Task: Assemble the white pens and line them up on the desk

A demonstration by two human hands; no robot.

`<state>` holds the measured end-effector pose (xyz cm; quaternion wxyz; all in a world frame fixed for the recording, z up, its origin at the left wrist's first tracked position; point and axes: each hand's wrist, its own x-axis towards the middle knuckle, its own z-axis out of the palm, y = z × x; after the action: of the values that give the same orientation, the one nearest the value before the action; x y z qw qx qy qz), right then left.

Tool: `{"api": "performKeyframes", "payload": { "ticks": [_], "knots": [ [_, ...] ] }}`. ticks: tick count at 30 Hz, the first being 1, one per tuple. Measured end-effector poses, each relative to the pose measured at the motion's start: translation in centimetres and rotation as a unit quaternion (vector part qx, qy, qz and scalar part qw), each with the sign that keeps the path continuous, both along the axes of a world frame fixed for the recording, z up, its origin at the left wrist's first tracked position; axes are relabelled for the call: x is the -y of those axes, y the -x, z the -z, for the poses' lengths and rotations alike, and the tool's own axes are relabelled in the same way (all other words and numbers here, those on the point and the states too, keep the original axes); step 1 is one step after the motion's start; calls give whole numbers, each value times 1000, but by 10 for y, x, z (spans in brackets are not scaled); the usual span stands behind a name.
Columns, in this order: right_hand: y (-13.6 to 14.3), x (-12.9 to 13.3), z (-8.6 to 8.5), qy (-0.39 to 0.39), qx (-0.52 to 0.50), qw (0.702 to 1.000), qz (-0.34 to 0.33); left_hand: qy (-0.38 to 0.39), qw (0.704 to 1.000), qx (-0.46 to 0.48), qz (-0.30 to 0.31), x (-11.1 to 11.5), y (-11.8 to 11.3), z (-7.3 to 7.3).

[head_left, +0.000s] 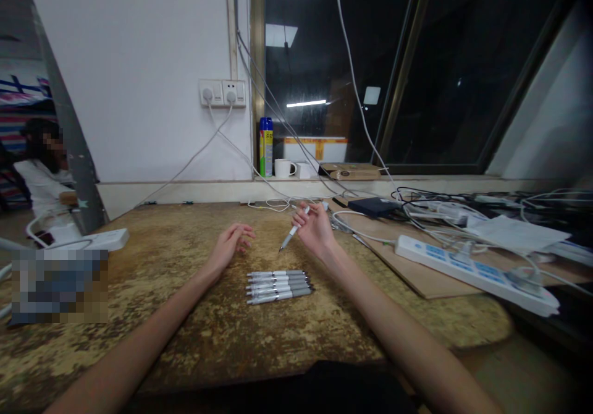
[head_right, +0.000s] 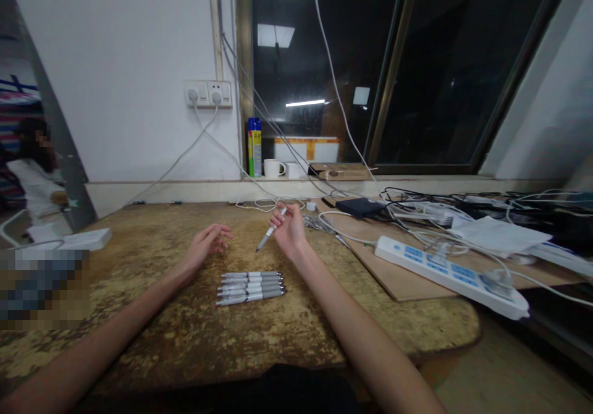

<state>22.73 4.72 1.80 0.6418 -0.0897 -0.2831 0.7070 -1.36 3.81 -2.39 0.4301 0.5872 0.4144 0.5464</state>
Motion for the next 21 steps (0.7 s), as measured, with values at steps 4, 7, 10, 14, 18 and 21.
{"api": "performKeyframes", "payload": {
  "ticks": [4,7,10,14,18,21],
  "knots": [
    [-2,1,-1,-18,-4,1000,8,-2,1000,2,1,1,0,-1],
    [-4,2,-3,-20,-10,1000,15,3,1000,2,4,3,0,-2],
    [-5,2,-4,-16,3,1000,23,3,1000,0,5,3,-1,-2],
    [-4,2,-4,-28,19,999,40,0,1000,0,7,3,-1,-2],
    [-4,2,-4,-29,28,999,32,3,1000,-2,9,3,0,-1],
    [-5,4,-5,-29,24,999,30,3,1000,-6,11,3,0,-1]
  ]
}}
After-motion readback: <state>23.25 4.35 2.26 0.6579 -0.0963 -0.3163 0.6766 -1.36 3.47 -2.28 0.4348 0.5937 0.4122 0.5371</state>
